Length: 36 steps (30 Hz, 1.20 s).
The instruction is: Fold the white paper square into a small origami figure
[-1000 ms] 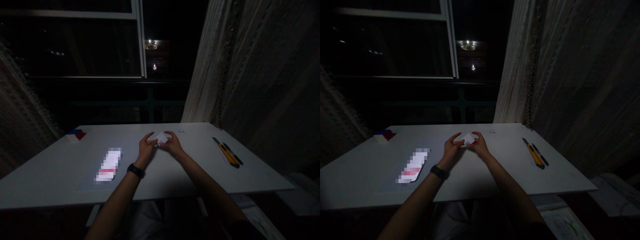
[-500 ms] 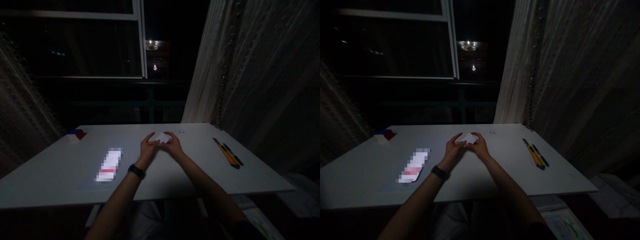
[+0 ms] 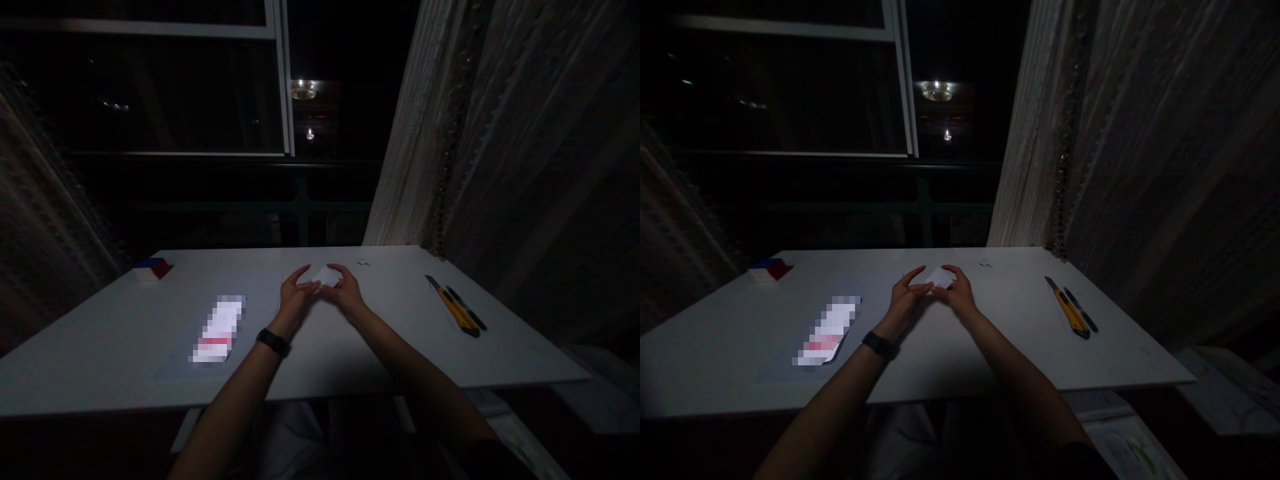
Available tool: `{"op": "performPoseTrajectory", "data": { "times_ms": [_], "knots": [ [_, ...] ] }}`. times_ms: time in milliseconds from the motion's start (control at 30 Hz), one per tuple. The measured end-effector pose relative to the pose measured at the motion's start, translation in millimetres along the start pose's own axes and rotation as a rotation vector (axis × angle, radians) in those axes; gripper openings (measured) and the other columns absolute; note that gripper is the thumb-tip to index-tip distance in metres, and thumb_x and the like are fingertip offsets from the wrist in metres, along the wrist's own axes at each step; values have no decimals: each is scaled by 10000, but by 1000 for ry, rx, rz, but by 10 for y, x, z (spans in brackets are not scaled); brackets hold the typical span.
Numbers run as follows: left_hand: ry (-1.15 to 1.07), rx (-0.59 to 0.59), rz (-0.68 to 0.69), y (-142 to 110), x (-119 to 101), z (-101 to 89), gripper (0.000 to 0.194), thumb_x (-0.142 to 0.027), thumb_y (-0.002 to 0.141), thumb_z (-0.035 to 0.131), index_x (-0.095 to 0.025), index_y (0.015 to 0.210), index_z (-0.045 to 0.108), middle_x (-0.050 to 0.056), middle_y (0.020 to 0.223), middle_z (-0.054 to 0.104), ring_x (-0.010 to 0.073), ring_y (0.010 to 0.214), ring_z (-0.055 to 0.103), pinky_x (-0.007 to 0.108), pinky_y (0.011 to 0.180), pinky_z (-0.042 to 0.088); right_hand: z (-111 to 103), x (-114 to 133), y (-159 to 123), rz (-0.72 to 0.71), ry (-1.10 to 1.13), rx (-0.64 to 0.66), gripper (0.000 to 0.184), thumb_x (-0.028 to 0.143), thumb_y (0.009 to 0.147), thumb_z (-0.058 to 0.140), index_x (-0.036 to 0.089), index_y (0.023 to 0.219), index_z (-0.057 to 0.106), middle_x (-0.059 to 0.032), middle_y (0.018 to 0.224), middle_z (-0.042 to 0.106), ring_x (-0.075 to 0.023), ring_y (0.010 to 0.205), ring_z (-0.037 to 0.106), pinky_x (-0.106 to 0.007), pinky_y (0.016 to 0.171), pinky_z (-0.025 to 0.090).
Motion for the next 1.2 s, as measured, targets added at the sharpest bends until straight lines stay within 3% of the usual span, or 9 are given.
{"op": "performPoseTrajectory", "data": {
  "times_ms": [367,533,633,833,1200],
  "knots": [
    [24,38,-6,-15,-7,54,775,-380,544,770,-114,1222,506,69,637,680,160,560,611,261,550,445,-6,62,-43,8,-9,-55,732,210,390,782,206,1054,474,21,697,612,-128,545,572,-228,491,443],
    [60,-36,-5,4,18,-4,528,-353,499,792,-79,932,663,92,683,686,154,589,615,265,597,456,93,2,-36,9,7,55,736,225,409,785,219,1054,432,22,681,627,-129,531,573,-226,476,438],
    [80,-82,-4,19,38,-51,406,-321,496,794,-79,802,681,96,709,688,163,622,623,269,619,463,99,-15,-38,14,-24,67,711,223,413,784,221,1036,442,30,667,627,-129,533,574,-224,483,437],
    [90,-90,8,37,53,-60,372,-307,494,791,-84,773,684,92,698,687,170,622,621,278,617,464,124,27,-49,20,-11,99,698,226,417,784,211,1035,460,24,686,637,-131,566,588,-245,537,460],
    [124,-49,30,20,23,-19,274,-303,521,775,-99,689,700,75,654,675,150,603,597,251,588,440,92,18,-36,15,-21,62,679,255,424,781,205,1020,460,52,611,597,-103,502,539,-209,474,414]
  ]
}}
Point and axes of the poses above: each hand's wrist, its own y-axis towards the middle knuckle, its own z-axis out of the palm, x = y × z, the point moved 9 cm from there along y, towards the middle knuckle
